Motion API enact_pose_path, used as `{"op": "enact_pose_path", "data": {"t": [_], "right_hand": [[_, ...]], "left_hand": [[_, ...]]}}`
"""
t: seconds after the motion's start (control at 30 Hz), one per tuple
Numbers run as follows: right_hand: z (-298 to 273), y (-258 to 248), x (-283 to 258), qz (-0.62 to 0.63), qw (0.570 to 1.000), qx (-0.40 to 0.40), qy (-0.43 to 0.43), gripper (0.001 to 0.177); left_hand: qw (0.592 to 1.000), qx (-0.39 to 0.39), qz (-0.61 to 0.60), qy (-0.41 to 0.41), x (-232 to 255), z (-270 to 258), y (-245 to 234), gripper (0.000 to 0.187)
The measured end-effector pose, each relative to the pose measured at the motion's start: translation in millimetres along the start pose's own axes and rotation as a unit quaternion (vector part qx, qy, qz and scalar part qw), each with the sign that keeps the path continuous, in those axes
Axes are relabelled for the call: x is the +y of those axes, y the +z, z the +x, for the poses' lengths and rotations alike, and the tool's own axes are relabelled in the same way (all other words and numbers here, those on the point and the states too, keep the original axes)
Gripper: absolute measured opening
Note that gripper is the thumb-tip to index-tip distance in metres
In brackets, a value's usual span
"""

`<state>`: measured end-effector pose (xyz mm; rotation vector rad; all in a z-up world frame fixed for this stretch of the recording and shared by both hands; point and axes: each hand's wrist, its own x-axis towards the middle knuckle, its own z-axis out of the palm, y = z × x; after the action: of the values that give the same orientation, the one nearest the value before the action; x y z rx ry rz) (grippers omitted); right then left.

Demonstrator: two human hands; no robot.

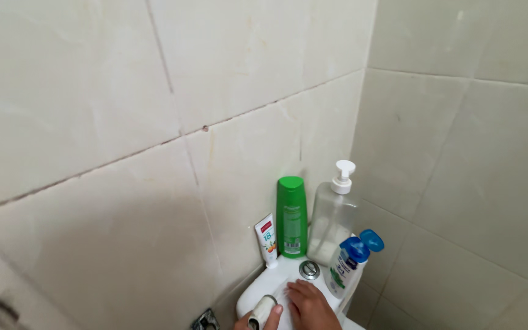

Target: The person pours pink liquid into a small plastic container, then uses a toilet brush to scrub the toilet bowl, seat, and tank. They rinse the brush with a handheld bidet sprayer and wipe the tank lid with their hand.

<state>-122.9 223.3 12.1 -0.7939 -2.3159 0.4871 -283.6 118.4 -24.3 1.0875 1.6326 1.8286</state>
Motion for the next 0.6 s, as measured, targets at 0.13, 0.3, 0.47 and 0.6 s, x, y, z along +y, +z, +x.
{"op": "enact_pose_path", "data": {"t": [0.13,0.3,0.47,0.6], "right_hand": [[24,-56,-50,-0.085,0.994,0.063,-0.038,0.027],[49,-140,-102,-0.191,0.97,0.131,-0.08,0.022],[48,-195,-129,-0.306,0.931,0.199,-0.033,0.042],[42,-217,-128,-0.277,0.901,0.247,0.226,0.108]], "left_hand": [[0.952,0.097,0.241,-0.163,50,8,14,0.06],[0.975,0.053,0.203,-0.075,140,15,13,0.052],[0.974,-0.001,0.208,-0.095,195,21,15,0.05],[0.976,-0.008,0.204,-0.074,210,22,20,0.05]]}}
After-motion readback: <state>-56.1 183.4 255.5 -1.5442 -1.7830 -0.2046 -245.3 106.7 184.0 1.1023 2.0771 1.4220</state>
